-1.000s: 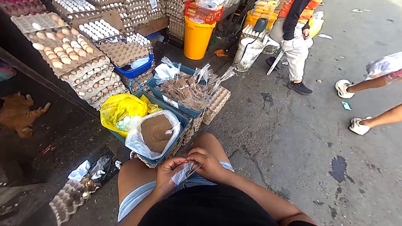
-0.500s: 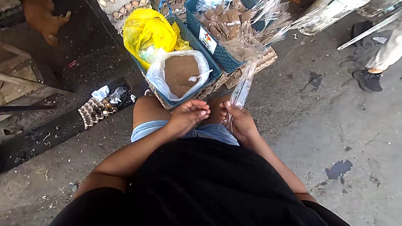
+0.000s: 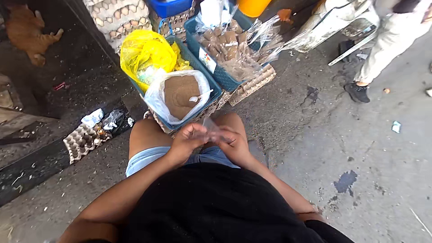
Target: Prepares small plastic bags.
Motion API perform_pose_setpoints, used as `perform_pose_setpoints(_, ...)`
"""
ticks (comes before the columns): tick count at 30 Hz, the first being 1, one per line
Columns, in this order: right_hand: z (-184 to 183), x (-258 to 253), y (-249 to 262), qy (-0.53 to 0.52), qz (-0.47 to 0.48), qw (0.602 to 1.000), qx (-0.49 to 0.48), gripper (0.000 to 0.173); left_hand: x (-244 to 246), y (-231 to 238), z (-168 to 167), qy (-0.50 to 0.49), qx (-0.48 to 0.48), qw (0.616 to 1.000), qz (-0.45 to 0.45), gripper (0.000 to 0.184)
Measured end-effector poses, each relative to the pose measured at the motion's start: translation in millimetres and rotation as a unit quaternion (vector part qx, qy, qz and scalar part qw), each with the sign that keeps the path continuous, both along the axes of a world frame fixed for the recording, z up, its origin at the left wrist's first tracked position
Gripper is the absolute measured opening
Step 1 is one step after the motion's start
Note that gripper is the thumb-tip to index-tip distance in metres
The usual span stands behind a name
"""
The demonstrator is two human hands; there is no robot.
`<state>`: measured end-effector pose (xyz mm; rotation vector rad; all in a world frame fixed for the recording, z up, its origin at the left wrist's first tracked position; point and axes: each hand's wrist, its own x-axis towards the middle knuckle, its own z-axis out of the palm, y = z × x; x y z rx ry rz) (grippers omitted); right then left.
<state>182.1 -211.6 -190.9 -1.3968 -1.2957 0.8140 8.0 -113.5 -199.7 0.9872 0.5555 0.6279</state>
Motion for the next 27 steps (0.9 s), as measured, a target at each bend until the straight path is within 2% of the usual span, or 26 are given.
perform_pose_setpoints(2, -3, 4, 3, -0.051, 0.005, 0.998, 0.042, 0.016, 2, 0, -11, -0.009, 0.091, 0.996, 0.018, 0.027)
perform_pose_setpoints(4, -5, 8, 7, -0.107, 0.013, 0.991, 0.075, 0.015, 3, 6, -21, -0.048, 0.159, 0.986, 0.010, 0.021)
perform_pose_setpoints(8, -6, 10, 11, -0.192, 0.025, 0.975, 0.108, 0.016, 6, 10, -20, -0.097, 0.144, 0.985, 0.003, 0.020)
perform_pose_setpoints(14, -8, 9, 11, -0.206, 0.018, 0.972, 0.109, 0.013, 5, 14, -24, -0.074, 0.197, 0.978, 0.001, 0.011)
perform_pose_setpoints(19, -13, 8, 14, -0.249, -0.019, 0.963, 0.099, 0.016, 8, 10, -23, -0.031, 0.182, 0.982, 0.040, 0.012)
perform_pose_setpoints(23, -5, 7, 11, -0.206, -0.042, 0.976, 0.051, 0.017, 13, -2, -5, 0.058, 0.129, 0.987, 0.073, 0.032)
perform_pose_setpoints(27, -6, 13, 7, -0.122, -0.056, 0.990, 0.037, 0.017, 19, 0, 7, 0.098, 0.113, 0.989, 0.007, 0.026)
